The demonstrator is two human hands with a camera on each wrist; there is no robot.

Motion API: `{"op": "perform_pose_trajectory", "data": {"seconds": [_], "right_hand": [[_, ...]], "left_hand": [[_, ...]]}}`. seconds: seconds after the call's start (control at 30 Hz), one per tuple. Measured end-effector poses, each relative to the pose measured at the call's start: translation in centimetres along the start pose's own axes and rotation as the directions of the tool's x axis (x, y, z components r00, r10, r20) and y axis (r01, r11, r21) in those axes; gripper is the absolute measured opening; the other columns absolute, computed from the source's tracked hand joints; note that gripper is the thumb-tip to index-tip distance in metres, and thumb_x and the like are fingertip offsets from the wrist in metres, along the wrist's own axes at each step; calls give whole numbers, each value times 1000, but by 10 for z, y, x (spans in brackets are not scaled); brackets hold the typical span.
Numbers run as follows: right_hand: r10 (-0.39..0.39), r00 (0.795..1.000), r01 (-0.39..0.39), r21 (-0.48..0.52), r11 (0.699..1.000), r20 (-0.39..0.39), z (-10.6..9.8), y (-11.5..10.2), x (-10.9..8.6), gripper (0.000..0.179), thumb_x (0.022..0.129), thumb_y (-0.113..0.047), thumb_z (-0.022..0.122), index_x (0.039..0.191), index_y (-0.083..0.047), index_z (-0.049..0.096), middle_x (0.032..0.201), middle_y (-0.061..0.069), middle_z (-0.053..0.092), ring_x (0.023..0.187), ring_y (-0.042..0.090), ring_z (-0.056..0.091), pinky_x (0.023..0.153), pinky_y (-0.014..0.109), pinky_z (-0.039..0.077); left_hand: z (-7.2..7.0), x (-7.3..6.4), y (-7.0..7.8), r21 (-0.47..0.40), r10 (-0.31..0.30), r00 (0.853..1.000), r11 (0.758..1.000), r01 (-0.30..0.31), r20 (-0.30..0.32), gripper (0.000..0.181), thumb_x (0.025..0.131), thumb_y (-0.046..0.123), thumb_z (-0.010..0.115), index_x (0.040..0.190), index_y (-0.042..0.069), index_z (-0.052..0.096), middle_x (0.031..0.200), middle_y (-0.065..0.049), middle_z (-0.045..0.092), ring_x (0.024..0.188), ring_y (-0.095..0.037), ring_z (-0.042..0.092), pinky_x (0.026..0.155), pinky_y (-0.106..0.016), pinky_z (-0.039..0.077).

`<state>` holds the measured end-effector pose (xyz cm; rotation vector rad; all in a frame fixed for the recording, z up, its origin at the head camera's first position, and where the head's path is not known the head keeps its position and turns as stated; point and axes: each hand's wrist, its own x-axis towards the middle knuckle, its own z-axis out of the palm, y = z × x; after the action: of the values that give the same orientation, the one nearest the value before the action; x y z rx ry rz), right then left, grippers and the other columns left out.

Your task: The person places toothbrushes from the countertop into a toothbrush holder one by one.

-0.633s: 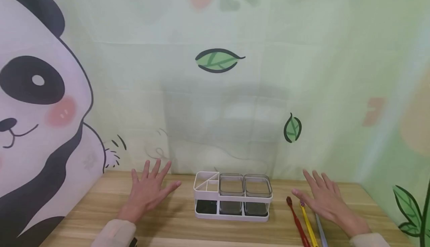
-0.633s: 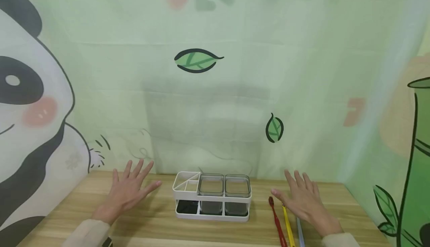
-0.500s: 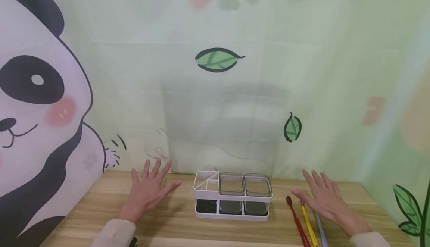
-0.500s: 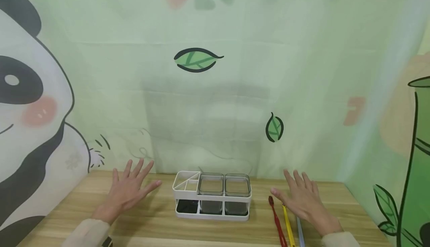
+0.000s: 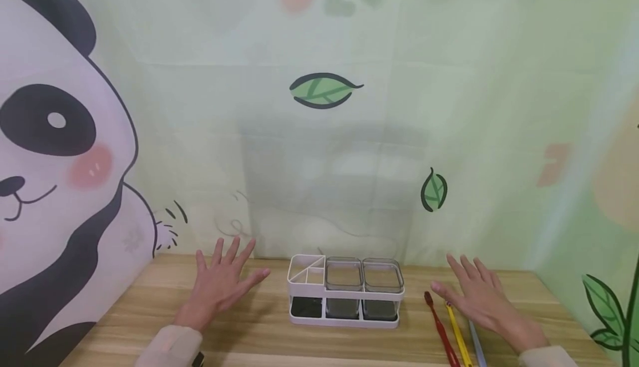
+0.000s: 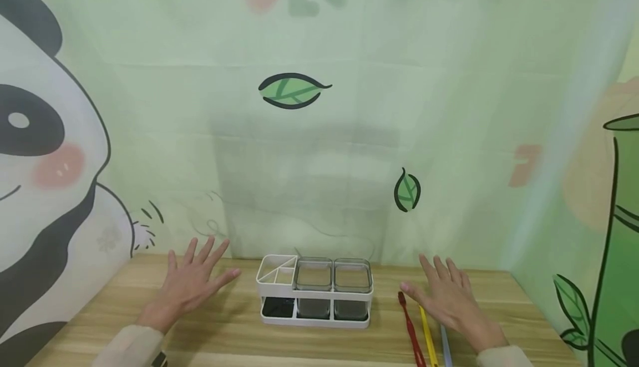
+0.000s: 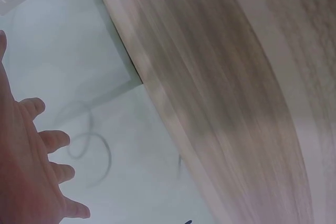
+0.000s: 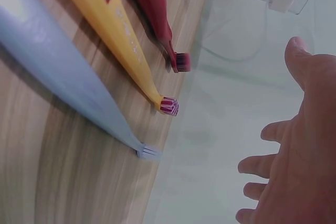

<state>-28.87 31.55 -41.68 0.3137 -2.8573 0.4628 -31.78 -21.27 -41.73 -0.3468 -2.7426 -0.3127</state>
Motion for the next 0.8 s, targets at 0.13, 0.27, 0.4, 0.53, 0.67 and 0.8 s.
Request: {"op": "perform_pose_trajectory", "data": {"seconds": [0.13, 0.27, 0.4, 0.53, 0.67, 0.8], "right_hand": [[-7, 1000, 7, -3, 1000, -7, 0, 0, 0, 89, 105, -60, 54, 159, 9, 37, 158, 45, 30, 144, 69, 20, 111, 86, 18], [-25, 999, 24, -16, 1000, -27, -1, -1, -1, 88, 105, -59, 55, 159, 8, 37, 158, 44, 31, 145, 68, 21, 111, 85, 19], [-40, 998, 38, -31, 999, -46, -4, -4, -1, 88, 104, -59, 56, 158, 8, 38, 158, 44, 32, 145, 67, 23, 111, 84, 21], [-46, 997, 44, -33, 998, -55, -7, -7, -2, 87, 104, -58, 57, 158, 8, 38, 158, 43, 32, 144, 67, 23, 111, 84, 22], [-49, 997, 48, -29, 998, -60, -10, -9, -4, 87, 104, -57, 57, 159, 8, 37, 158, 43, 32, 144, 67, 23, 111, 84, 22], [-53, 996, 50, -42, 998, -68, -13, -7, -6, 87, 105, -56, 57, 159, 8, 36, 159, 43, 31, 144, 68, 23, 111, 85, 21]], "left_hand": [[0, -1, 0, 4, 5, 1000, 1000, -5, -8, 86, 102, 73, 48, 164, 15, 42, 168, -24, 32, 154, -56, 18, 114, -88, 3], [-1, -1, 1, 8, 11, 1000, 1000, -11, -18, 86, 101, 73, 48, 164, 15, 42, 168, -23, 32, 155, -56, 18, 114, -88, 3], [-5, 0, 3, 10, 16, 1000, 1000, -16, -18, 86, 102, 74, 47, 165, 16, 40, 169, -22, 30, 155, -55, 16, 115, -87, 2], [-9, 1, 6, 12, 26, 999, 1000, -26, -28, 86, 101, 73, 48, 166, 17, 38, 169, -22, 30, 156, -54, 16, 115, -87, 3], [-11, 1, 8, 19, 39, 998, 999, -38, -45, 86, 101, 73, 49, 165, 17, 39, 169, -22, 31, 155, -54, 17, 115, -87, 6], [-13, 2, 10, 19, 49, 997, 999, -48, -55, 86, 101, 73, 49, 165, 16, 41, 169, -22, 31, 156, -53, 17, 115, -87, 5]]}}
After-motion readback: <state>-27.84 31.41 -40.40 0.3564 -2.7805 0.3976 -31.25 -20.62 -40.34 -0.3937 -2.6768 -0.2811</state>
